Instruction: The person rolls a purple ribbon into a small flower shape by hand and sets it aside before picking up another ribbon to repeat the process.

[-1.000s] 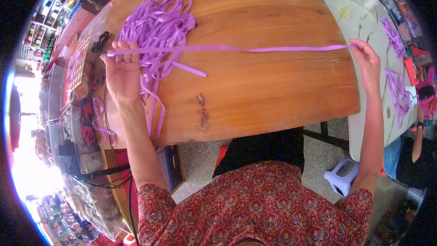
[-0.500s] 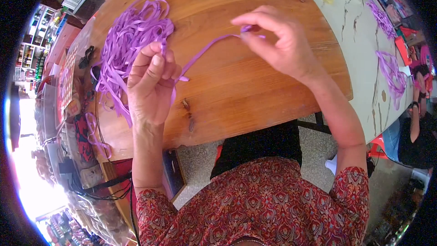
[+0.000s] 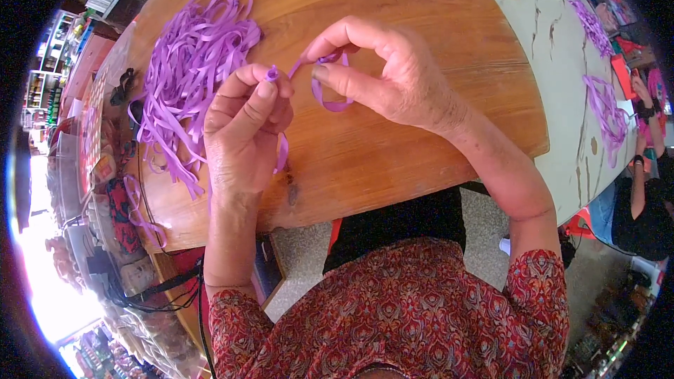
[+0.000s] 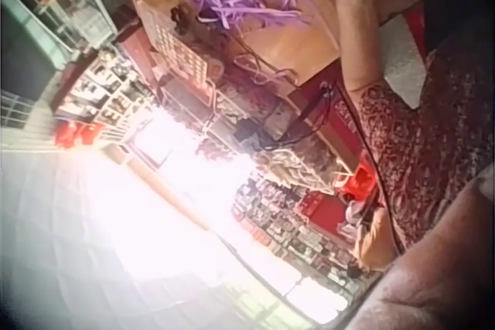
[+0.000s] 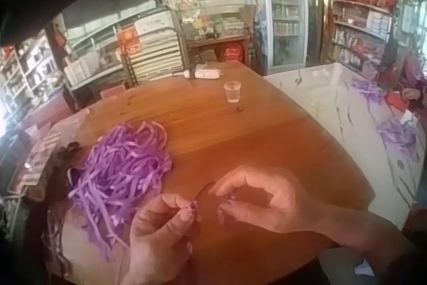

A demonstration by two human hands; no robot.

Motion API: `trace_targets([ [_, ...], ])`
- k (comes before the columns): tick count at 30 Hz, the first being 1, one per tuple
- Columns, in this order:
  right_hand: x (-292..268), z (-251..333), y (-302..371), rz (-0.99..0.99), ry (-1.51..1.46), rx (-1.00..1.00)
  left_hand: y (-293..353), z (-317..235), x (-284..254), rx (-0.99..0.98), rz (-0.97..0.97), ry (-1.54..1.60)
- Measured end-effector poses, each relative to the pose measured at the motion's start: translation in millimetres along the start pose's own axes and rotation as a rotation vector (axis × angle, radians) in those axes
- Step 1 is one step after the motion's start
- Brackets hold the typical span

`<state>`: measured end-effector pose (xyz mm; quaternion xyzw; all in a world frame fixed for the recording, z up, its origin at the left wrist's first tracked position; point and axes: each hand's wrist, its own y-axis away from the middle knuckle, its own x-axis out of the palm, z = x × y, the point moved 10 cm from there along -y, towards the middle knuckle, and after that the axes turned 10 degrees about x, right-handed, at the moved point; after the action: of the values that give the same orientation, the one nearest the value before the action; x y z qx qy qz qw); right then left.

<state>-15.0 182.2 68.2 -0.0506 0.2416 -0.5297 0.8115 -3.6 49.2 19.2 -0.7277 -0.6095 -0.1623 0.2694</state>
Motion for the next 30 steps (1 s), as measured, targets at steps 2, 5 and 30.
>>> trace_targets([
  [2, 1.0, 1.5, 1.4, 0.011, -0.01, 0.003, 0.2, 2.0, -0.5, 0.013, 0.001, -0.072],
  [5, 4.0, -11.6, 4.3, 0.053, -0.234, 0.155, 1.9, 4.5, 3.5, 0.035, -0.004, -0.14],
  [30, -1.5, -14.0, 9.8, 0.044, -0.347, 0.246, 2.7, 25.6, 15.1, 0.085, 0.101, -0.24],
])
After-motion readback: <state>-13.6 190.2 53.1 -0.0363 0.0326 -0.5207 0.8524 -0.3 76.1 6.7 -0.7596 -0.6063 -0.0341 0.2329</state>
